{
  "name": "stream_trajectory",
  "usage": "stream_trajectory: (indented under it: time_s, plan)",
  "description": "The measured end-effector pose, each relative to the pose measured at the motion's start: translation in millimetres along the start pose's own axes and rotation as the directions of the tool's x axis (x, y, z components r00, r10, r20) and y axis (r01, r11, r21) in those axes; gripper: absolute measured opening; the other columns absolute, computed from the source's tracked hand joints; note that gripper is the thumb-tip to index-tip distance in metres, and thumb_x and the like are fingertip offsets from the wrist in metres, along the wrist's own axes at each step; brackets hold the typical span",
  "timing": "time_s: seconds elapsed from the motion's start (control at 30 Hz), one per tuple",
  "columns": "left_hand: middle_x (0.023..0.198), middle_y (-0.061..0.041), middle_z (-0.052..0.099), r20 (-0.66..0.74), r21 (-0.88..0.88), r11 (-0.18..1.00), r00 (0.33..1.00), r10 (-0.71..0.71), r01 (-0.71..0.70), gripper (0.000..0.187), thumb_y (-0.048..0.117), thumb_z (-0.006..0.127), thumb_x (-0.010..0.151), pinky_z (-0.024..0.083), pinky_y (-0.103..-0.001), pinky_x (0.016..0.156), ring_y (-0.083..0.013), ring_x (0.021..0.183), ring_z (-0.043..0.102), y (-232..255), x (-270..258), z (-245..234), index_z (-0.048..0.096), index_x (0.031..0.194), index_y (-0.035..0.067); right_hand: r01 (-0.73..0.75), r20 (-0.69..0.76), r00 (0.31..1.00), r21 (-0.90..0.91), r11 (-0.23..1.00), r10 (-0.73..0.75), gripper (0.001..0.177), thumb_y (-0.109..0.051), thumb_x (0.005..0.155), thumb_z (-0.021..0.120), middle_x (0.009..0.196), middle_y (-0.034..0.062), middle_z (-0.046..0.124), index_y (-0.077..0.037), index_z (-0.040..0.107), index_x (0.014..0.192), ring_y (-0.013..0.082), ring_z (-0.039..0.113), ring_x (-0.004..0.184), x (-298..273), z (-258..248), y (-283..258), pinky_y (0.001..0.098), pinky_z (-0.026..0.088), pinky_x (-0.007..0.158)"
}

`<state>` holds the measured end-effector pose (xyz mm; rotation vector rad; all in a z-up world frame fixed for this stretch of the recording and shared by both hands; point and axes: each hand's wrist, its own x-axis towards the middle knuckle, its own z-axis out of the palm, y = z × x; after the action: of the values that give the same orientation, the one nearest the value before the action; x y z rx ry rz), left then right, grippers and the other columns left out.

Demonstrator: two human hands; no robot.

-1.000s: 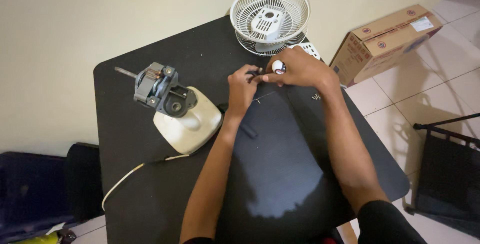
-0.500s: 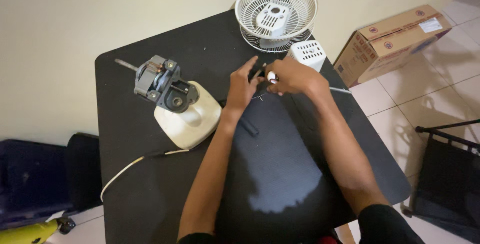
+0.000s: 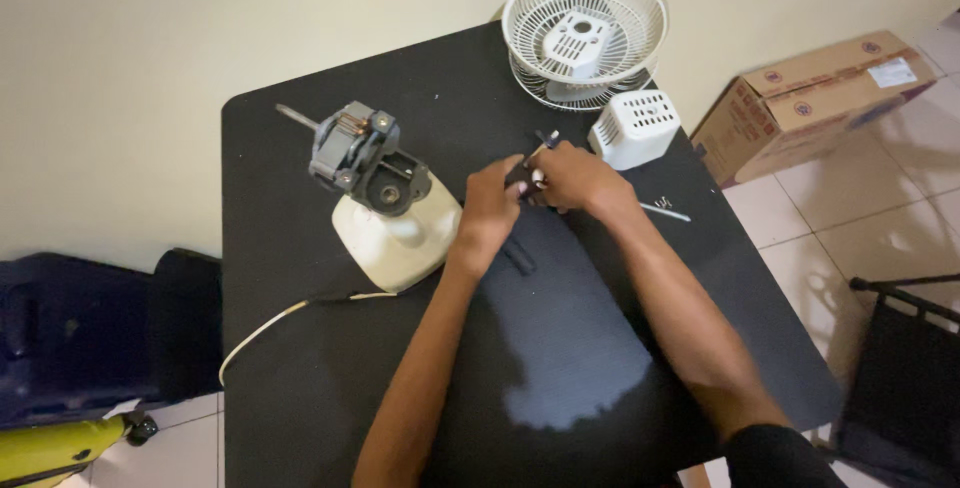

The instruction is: The person disassembles a small white electrical appliance on a table. They use a screwdriver to remove screws from the base and motor housing, then separate the casing and motor components.

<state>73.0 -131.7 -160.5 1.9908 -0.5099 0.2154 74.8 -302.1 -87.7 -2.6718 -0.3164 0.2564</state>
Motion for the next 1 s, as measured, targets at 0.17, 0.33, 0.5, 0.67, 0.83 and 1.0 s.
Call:
stream_trajectory:
  time_s: [0.17,0.33,0.5,0.67,0.83,1.0]
  plan:
    - [0.108,-0.019,0.076,0.042,-0.004,0.995,0.994,-0.098,0.099,0.035,0.006,0.071,0.091,0.056,-0.039,0.086,-0.0336,0.099,0.075,60,-21,-49,0.069,0.126,0.004,0.04,0.072,0.996,0.12,0.992,-0.049,0.028,-0.027,0.086,0.077,0.078,0.0142,0.075,-0.006,0.071,0.102,0.0277,0.078,0.066,-18,-34,-35,0.0404,0.059,0.065]
    - [0.113,-0.019,0.074,0.005,0.056,0.995,0.997,0.077,-0.077,0.051,0.011,0.078,0.088,0.055,-0.038,0.088,-0.0312,0.103,0.072,136,-51,-109,0.061,0.135,0.003,0.339,-0.266,0.922,0.199,0.92,-0.282,0.023,-0.022,0.085,0.081,0.077,0.0152,0.074,-0.002,0.071,0.093,0.0251,0.072,0.069,-55,-62,-78,0.0366,0.053,0.06]
    - [0.118,-0.015,0.075,0.025,-0.015,1.0,1.0,0.013,-0.013,0.058,0.014,0.08,0.086,0.059,-0.034,0.084,-0.0224,0.099,0.074,198,-82,-157,0.06,0.14,0.007,0.417,-0.354,0.89,0.377,0.827,-0.288,0.02,-0.016,0.085,0.08,0.078,0.0068,0.073,-0.004,0.071,0.097,0.012,0.069,0.068,-86,-71,-112,0.0282,0.052,0.06]
    - [0.107,-0.009,0.084,-0.248,-0.081,0.972,0.941,-0.232,0.219,0.032,0.018,0.083,0.09,0.064,-0.027,0.076,-0.0128,0.091,0.081,209,-82,-180,0.078,0.121,0.014,0.432,-0.389,0.879,0.4,0.809,-0.277,0.03,-0.019,0.085,0.082,0.075,0.0032,0.069,-0.006,0.068,0.109,0.0103,0.064,0.066,-94,-73,-139,0.0279,0.049,0.057]
    - [0.131,-0.018,0.059,-0.519,0.171,0.984,0.844,0.135,-0.053,0.042,0.008,0.087,0.084,0.055,-0.036,0.094,-0.0297,0.116,0.064,191,-70,-179,0.071,0.124,0.007,0.572,-0.57,0.716,0.148,0.807,-0.403,0.048,-0.019,0.081,0.087,0.096,0.0108,0.071,0.0,0.066,0.119,0.0181,0.069,0.081,-85,-69,-159,0.0327,0.055,0.071]
    - [0.145,-0.018,0.057,-0.489,0.123,0.975,0.843,0.224,-0.187,0.053,0.01,0.082,0.089,0.053,-0.038,0.109,-0.0302,0.132,0.061,167,-50,-177,0.06,0.137,0.005,0.597,-0.561,0.699,0.116,0.794,-0.444,0.058,-0.023,0.074,0.091,0.108,0.0148,0.071,0.001,0.064,0.119,0.0231,0.073,0.093,-79,-67,-166,0.0354,0.058,0.078]
